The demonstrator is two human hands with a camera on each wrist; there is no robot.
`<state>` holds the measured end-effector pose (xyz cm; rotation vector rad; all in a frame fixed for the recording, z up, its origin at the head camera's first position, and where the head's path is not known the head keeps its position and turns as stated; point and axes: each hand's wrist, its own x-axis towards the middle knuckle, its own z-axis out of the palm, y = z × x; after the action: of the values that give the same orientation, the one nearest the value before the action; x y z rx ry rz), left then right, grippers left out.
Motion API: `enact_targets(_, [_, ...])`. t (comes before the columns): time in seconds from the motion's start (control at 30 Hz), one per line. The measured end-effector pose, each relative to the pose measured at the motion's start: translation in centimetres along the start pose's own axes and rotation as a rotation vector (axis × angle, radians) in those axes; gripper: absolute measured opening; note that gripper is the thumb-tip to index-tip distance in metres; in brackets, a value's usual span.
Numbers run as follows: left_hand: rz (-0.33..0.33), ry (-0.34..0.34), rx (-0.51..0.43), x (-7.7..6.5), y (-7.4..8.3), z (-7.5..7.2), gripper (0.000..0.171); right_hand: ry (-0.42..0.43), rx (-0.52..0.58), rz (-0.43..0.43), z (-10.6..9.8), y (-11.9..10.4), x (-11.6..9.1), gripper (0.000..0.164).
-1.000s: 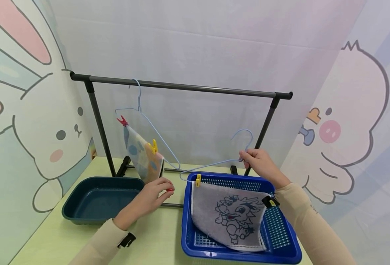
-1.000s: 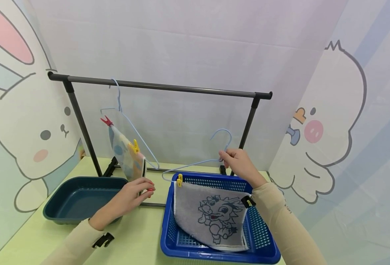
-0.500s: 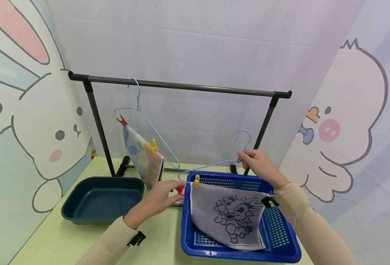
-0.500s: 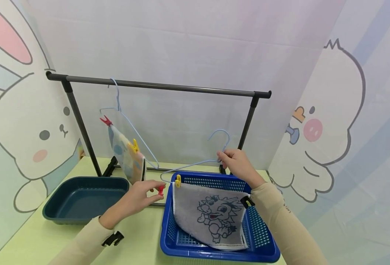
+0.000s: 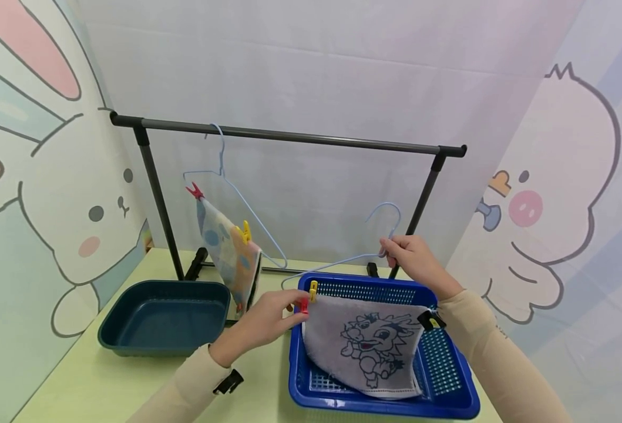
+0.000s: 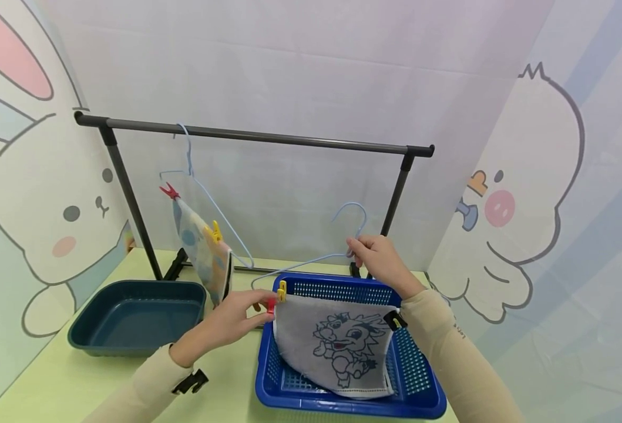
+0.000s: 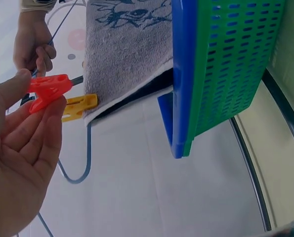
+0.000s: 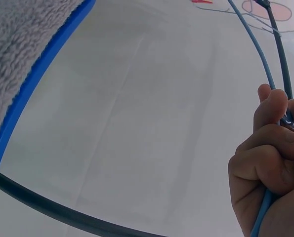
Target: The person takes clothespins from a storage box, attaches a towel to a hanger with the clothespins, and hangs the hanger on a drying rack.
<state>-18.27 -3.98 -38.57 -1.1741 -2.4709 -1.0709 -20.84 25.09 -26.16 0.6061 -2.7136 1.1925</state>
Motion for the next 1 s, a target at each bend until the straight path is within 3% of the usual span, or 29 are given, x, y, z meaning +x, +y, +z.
enact_targets(0.2, [0.003, -0.016, -0.001, 0.4, 0.8, 0.4, 0.036, -0.001, 0.032, -0.001, -0.3, 1.3, 0.6, 0.039])
enact_targets(0.43, [0.031, -0.033, -0.017, 0.8, 1.3, 0.9, 0.033, 0.009, 0.043, -0.013, -0.5, -1.3, -0.1, 0.037])
enact_targets(0.73, [0.061, -0.034, -0.051, 0.9, 1.7, 0.9, 0.034, 0.027, 0.028, -0.040, -0.9, -2.3, -0.1, 0.038])
enact_targets(1.0, [0.066, -0.027, -0.078, 1.0, 1.9, 1.0, 0.036, 0.025, 0.046, -0.060, -1.3, -0.6, 0.9, 0.040])
